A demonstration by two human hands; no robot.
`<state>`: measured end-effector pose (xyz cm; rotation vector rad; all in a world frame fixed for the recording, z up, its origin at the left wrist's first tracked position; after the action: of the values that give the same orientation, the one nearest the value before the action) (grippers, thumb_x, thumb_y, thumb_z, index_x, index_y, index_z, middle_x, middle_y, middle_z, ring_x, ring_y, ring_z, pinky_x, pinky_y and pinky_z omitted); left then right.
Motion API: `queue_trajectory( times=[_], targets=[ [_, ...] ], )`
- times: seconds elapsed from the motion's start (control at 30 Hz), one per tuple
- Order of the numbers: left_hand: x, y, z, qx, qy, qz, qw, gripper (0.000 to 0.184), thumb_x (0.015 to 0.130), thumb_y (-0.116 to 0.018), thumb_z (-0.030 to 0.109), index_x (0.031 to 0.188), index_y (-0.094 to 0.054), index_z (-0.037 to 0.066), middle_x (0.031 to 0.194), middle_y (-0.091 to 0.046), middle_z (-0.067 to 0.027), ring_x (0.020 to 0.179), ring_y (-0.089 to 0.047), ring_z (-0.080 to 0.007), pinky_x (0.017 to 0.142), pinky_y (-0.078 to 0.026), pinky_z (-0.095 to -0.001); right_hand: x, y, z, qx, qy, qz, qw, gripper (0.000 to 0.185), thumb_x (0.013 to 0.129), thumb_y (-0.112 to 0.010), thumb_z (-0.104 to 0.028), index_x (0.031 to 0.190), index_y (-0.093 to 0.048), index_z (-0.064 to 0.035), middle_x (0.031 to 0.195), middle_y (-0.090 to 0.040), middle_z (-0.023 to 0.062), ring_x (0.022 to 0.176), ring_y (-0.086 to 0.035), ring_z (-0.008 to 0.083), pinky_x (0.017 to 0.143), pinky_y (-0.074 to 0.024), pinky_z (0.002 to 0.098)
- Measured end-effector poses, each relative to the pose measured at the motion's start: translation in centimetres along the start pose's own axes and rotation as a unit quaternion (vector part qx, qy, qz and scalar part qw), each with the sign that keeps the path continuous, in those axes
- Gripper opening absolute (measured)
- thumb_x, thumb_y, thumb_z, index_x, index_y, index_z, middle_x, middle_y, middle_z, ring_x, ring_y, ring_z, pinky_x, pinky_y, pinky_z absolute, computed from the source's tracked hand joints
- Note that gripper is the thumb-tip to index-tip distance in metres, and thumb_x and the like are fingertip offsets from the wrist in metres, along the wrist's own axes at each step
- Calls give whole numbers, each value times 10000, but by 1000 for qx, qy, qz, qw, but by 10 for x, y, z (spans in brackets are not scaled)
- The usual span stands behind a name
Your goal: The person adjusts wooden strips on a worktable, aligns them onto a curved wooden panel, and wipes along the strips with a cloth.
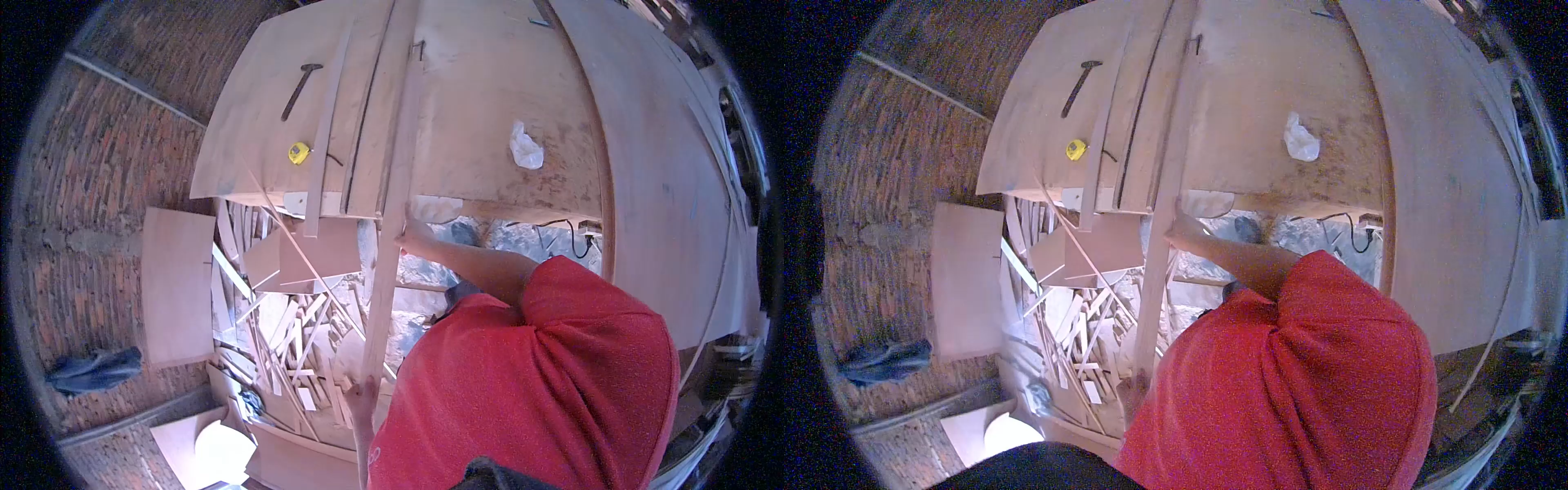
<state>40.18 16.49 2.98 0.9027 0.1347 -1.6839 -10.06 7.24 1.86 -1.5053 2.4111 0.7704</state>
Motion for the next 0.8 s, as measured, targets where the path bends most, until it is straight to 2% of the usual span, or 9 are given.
queue_trajectory(
  times=[0.17,0.27,0.33,0.47,0.53,0.63,0.67,0.73,0.8],
  targets=[
    [12,-10,17,-15,-25,-2,1000,458,912,-799,285,613,-564,30,606,-560,-17,577,-552,-104,483,-455,-283,33,5,17,34,10,28,999,1121,794,-695,-119,1588,81,36,862,-726,219,618,-718,276,549,-603,367],
    [19,-15,37,85,-65,-9,994,474,899,-815,312,612,-565,30,609,-567,-20,573,-539,-98,476,-448,-287,44,10,17,31,19,32,999,1117,788,-704,-122,1590,56,40,903,-722,236,665,-724,301,564,-602,383],
    [20,-24,52,142,-37,-18,989,485,897,-818,334,619,-582,14,604,-573,-17,564,-527,-92,468,-429,-288,49,20,6,26,26,38,999,1114,784,-709,-124,1591,40,43,930,-719,247,697,-729,318,574,-602,394],
    [24,-44,72,86,-29,-27,995,509,899,-812,368,617,-598,1,581,-553,-3,541,-501,-86,456,-393,-287,51,50,-24,3,51,65,997,1109,777,-720,-128,1594,8,48,984,-714,270,761,-737,351,593,-601,415],
    [16,-57,105,147,-67,-51,986,536,898,-803,410,613,-600,5,555,-516,13,520,-458,-85,444,-344,-307,53,68,-34,-1,57,79,995,1107,773,-726,-130,1595,-8,51,1011,-711,281,792,-741,368,603,-601,426],
    [53,-58,85,216,-87,-34,972,566,891,-801,444,585,-586,19,545,-498,11,511,-423,-89,442,-317,-338,94,71,-7,15,46,97,994,1123,766,-735,-143,1598,-6,51,1049,-704,302,860,-743,391,634,-599,446],
    [56,-61,83,216,-86,-34,972,566,891,-801,444,585,-586,19,545,-498,11,511,-423,-89,442,-317,-338,122,51,11,-166,68,6,984,828,841,-670,-178,1519,-247,41,1189,-670,243,1021,-678,406,828,-535,467],
    [54,-74,104,250,-90,-8,964,607,882,-798,471,555,-564,17,526,-482,9,510,-403,-92,443,-302,-365,135,38,19,-338,87,-86,933,589,916,-605,-212,1440,-488,31,1330,-636,184,1183,-613,420,1022,-470,489],
    [60,-88,115,235,-89,-10,968,618,882,-793,479,553,-573,4,518,-480,7,510,-409,-93,442,-307,-366,137,71,8,-169,68,70,981,845,769,-725,-176,1496,-365,58,1175,-659,291,1001,-686,426,843,-546,515]
  ],
)
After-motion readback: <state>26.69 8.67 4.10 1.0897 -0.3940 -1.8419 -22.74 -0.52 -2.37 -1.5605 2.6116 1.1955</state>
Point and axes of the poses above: each hand's wrist, its own x-axis towards the middle knuckle, its own y-axis out of the back of the hand, z = x × y, the point moved 7 cm from there along x, towards the middle knuckle
